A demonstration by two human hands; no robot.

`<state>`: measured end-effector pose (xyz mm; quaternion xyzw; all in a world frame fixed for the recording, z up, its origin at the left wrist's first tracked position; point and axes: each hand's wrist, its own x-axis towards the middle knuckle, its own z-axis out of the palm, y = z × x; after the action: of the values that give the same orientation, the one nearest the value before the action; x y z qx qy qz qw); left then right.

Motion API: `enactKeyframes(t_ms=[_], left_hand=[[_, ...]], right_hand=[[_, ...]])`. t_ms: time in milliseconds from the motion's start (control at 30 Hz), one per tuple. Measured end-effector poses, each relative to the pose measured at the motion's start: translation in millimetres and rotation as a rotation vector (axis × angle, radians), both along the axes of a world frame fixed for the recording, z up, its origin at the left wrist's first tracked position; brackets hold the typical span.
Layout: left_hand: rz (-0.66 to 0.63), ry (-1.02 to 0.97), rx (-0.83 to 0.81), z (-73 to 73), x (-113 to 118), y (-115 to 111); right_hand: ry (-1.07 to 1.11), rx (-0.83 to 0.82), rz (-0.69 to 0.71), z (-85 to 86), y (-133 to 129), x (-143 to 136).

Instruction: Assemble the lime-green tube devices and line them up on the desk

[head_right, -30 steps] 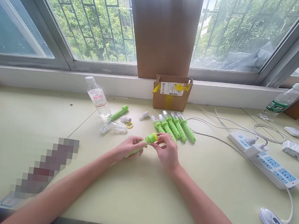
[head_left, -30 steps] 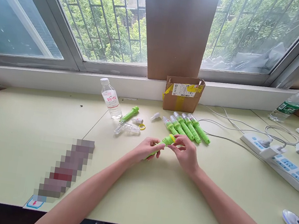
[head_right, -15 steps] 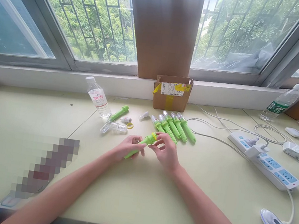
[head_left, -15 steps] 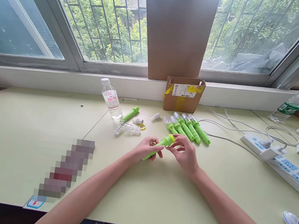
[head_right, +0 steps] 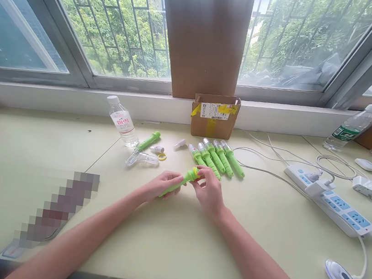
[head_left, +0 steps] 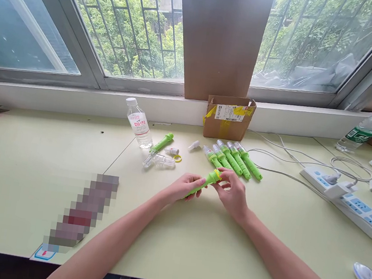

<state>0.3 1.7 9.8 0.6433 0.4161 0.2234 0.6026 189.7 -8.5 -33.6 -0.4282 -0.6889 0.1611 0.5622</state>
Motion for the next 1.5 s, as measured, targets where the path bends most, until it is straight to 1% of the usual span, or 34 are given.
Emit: enactKeyframes(t_ms=[233,500,633,733,933,1067,1300,1500], left_hand=[[0.081,0.037,0.057,-2.3,1.6,-2.6],[0.138,-0.044,0.048,-6.3,2.8,-1.3],[0.127,-0.098,0.057,-5.8,2.6,-0.9],[0.11,-0.122,0.031,-6.2,1.3,-0.2],[0.05,-0.109,-0.007,-7.4,-1.1,1.5],[0.01,-0.094,-0.016,-6.0,-1.8,2.5],[-0.002,-0.057,-0.035,-4.2,-2.9,3.8],[-0.031,-0.086,-0.061,-3.6,-5.0,4.4]], right_hand=[[-0.003,0.023,-0.008,1.4,-2.1,-1.1],[-0.006,0.045,0.007,3.2,-4.1,-1.5],[0.0,0.026,0.01,5.2,-5.0,-1.4],[0.011,0.0,0.023,4.9,-4.3,-1.8],[0.024,-0.037,0.058,2.6,-2.0,-2.2],[0.022,-0.02,0.036,2.9,-2.1,-1.7],[0.009,0.003,0.015,2.7,-0.9,-0.9],[0.003,0.035,0.016,3.1,-1.6,1.3]])
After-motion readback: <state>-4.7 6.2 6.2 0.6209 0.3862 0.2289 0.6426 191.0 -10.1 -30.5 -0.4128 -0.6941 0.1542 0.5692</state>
